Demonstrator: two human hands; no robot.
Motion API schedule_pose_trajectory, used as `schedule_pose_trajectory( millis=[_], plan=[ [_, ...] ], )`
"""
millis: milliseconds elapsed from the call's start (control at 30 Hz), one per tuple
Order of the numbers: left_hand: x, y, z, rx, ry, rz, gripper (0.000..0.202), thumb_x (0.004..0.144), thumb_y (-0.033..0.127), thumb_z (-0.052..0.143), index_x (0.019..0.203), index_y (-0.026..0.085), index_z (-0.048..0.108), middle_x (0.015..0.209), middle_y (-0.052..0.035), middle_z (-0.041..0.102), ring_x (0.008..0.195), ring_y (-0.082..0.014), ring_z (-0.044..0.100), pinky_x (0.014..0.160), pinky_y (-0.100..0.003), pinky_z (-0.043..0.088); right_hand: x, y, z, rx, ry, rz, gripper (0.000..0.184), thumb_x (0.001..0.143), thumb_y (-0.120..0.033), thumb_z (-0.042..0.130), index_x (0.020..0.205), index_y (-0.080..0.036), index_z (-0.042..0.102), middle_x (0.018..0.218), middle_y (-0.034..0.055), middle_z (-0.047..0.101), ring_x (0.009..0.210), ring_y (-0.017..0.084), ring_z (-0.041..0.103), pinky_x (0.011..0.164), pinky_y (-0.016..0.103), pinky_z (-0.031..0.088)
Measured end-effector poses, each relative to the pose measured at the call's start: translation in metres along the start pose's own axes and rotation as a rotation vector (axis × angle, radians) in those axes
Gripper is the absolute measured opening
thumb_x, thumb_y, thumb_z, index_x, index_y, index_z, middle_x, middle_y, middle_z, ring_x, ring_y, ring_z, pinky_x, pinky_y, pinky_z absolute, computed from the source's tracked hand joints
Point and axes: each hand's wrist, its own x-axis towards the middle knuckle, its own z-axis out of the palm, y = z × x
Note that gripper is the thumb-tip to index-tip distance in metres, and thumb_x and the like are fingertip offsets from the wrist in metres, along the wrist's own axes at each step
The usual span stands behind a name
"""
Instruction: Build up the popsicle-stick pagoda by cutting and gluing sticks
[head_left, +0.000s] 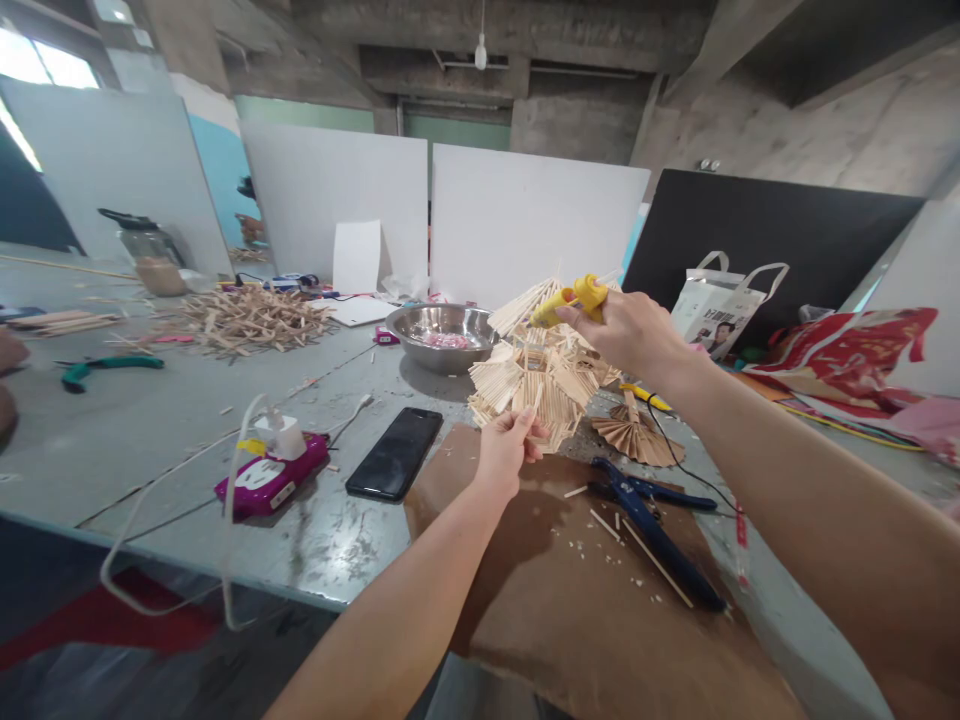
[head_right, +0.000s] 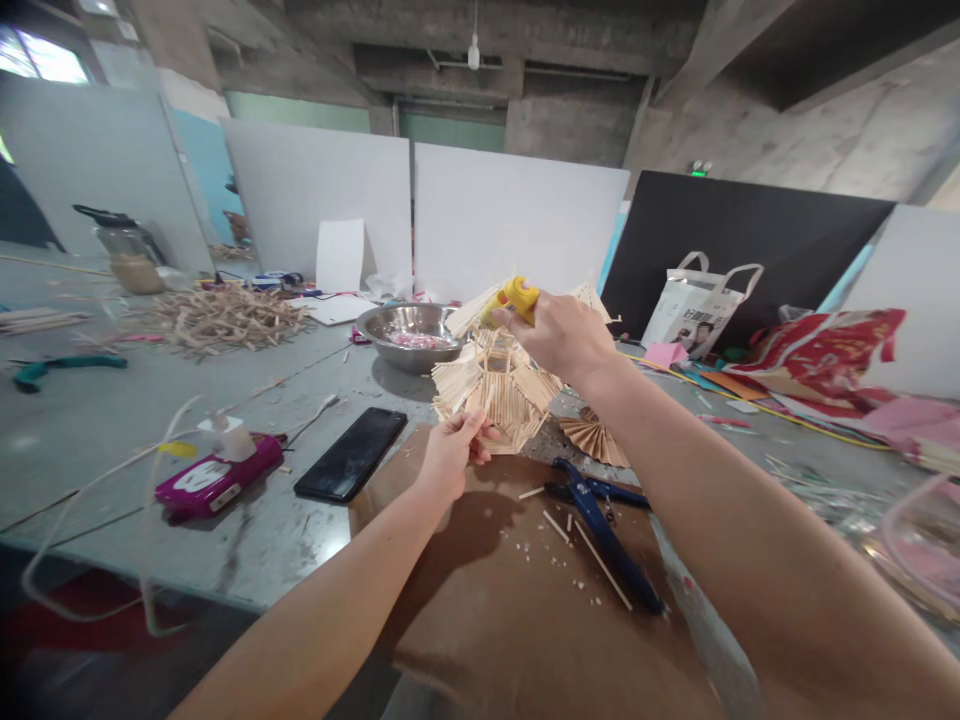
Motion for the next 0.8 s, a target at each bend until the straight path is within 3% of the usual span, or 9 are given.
schedule_pose_trajectory(
  millis=[800],
  plan=[
    [0.0023,-0.0017,-0.0014,0.011,0.017,-0.009,0.031,0.059,0.043,0.060,0.062,0.012,0.054,0.053,-0.0016,0.059,0.030,-0.0046,0.044,0.032,-0.016,0.029,-0.0029,-0.0034,-0.0048,0.000,-0.009,0.035,0.047,0.072,-0.055,0.041,0.090,-0.016,0.061,0.064,0.0083,0.058,0.064,0.021,0.054,0.054,0.032,0.034]
  ],
)
